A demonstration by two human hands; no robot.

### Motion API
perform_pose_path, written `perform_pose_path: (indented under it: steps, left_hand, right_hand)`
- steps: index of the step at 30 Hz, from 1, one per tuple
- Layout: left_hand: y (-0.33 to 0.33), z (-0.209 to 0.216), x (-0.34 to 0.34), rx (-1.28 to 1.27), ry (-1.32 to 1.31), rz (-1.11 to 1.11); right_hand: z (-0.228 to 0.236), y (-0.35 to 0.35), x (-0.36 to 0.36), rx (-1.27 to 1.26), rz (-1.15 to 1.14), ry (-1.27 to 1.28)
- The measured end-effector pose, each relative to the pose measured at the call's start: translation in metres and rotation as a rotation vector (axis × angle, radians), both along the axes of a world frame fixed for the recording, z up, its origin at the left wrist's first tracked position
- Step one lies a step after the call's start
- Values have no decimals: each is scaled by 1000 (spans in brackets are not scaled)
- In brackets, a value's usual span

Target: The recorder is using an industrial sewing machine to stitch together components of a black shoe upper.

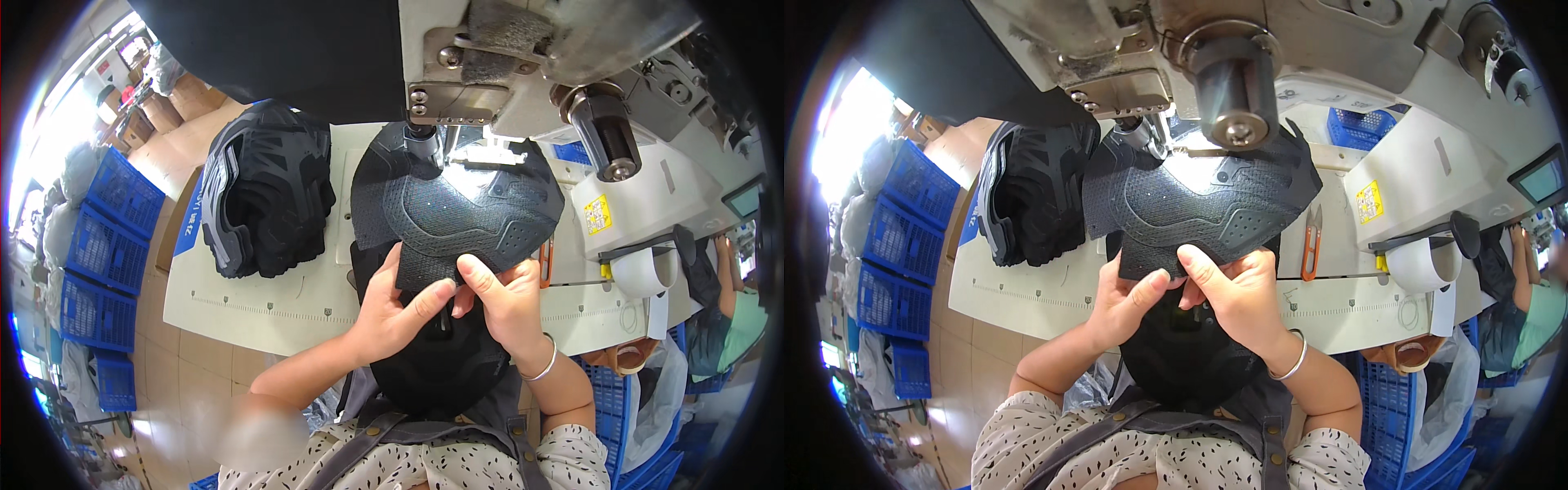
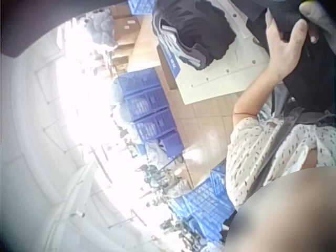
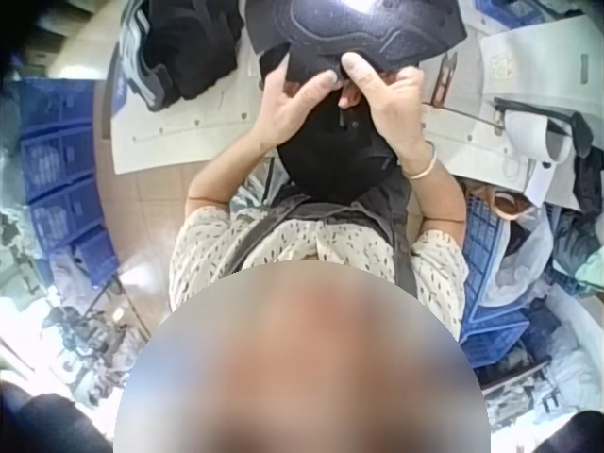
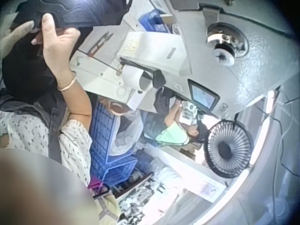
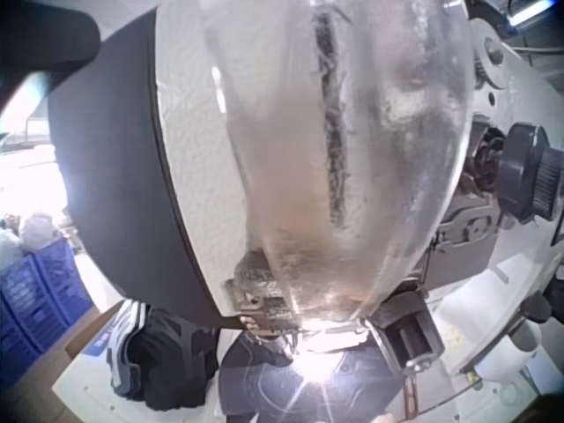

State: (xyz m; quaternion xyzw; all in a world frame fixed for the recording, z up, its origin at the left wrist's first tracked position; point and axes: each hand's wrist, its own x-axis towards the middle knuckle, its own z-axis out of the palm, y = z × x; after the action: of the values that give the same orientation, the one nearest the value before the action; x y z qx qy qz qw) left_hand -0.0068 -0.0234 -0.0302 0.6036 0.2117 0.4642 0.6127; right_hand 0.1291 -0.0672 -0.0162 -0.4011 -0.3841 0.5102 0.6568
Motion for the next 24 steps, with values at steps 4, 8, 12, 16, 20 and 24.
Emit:
perform_pose_path:
  steps: [4, 8, 12, 16, 20, 24]
  left_hand:
    - [-1, 8, 4, -181, -61, -116]
    - [2, 19, 13, -315, 55, 55]
    - [10, 21, 18, -202, -110, 173]
    - [13, 21, 7, -341, -54, 136]
    - [18, 23, 1, -342, 6, 96]
    - [22, 25, 1, -352, 28, 121]
  right_hand:
    - [-6, 0, -8, 37, -29, -147]
    - [-10, -7, -13, -53, 10, -263]
    - [5, -34, 9, 221, -19, -840]
    - [17, -17, 51, 502, -692, -1117]
    - [9, 21, 87, 284, -510, -951]
    - [8, 25, 97, 97, -119, -500]
